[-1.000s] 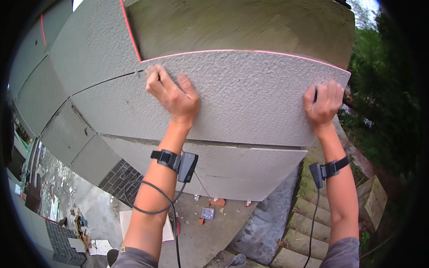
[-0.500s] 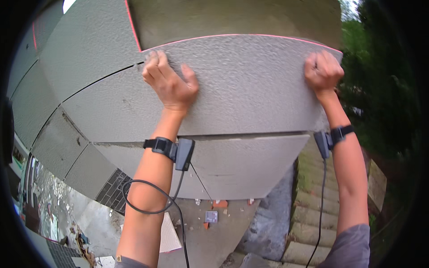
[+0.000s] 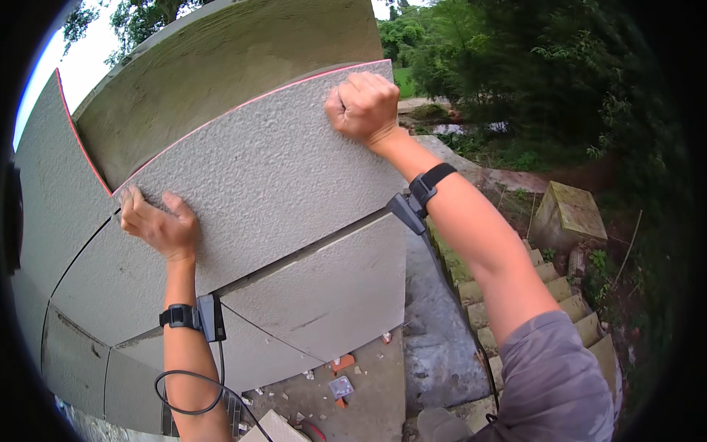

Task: The recorder applies adhesive to the back of large tiles and mounts them onto an exterior wall, using a laser level and spacers for alignment.

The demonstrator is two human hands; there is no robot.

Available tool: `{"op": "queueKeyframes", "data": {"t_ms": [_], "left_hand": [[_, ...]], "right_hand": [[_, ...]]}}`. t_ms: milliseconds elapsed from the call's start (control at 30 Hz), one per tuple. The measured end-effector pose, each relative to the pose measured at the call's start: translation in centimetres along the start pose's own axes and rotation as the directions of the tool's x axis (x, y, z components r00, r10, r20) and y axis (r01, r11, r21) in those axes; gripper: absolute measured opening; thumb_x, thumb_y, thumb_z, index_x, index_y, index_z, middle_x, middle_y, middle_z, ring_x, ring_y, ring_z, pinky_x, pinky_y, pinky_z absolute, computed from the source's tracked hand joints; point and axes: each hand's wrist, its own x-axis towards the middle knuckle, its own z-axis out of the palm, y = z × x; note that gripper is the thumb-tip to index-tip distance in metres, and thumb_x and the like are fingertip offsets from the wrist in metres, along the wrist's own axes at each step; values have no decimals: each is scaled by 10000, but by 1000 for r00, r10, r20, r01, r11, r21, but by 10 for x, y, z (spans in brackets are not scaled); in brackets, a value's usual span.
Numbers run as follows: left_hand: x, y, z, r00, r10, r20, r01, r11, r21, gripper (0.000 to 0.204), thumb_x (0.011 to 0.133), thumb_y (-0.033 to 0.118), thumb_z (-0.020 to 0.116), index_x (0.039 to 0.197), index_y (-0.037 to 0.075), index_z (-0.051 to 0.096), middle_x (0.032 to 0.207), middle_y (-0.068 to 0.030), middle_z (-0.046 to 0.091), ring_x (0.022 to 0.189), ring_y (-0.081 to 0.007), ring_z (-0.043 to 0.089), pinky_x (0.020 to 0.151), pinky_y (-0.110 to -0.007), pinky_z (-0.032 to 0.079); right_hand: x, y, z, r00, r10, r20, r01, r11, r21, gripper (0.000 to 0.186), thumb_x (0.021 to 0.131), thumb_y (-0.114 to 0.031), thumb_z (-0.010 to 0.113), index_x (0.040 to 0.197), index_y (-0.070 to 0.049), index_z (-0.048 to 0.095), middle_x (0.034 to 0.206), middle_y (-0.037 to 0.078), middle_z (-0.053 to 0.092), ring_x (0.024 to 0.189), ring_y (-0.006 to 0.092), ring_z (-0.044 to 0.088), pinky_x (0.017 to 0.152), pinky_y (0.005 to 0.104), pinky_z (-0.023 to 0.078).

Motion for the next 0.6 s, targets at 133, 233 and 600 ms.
{"op": "queueKeyframes", "data": {"t_ms": [133, 233, 600], "left_hand": [[-4, 0, 1, 1000, -5, -4, 5, 1000, 2, 577, 851, 247, 575, 1310, -92, 493, 1269, -252, 507, 1272, -369, 417, 1094, -471, 279], [-4, 1, 2, 999, -25, 38, 24, 1000, 20, 597, 842, 239, 574, 1326, -96, 471, 1269, -250, 480, 1260, -376, 403, 1091, -471, 288], [-2, 2, 4, 999, 19, -43, -19, 1000, 0, 628, 811, 251, 620, 1322, -99, 517, 1239, -248, 520, 1211, -373, 455, 1080, -488, 308]], "right_hand": [[-3, -2, 0, 1000, 11, -5, -11, 1000, 20, 259, 732, -149, 649, 538, -89, 488, 549, 79, 461, 500, 266, 517, 480, 383, 423], [-3, -1, 1, 1000, 4, 1, -4, 1000, 6, 273, 735, -150, 648, 529, -90, 479, 548, 78, 467, 501, 260, 520, 476, 383, 420], [-4, 1, 4, 998, -10, -59, 13, 998, 57, 281, 750, -125, 647, 547, -75, 460, 554, 104, 427, 483, 288, 482, 458, 407, 396]]}}
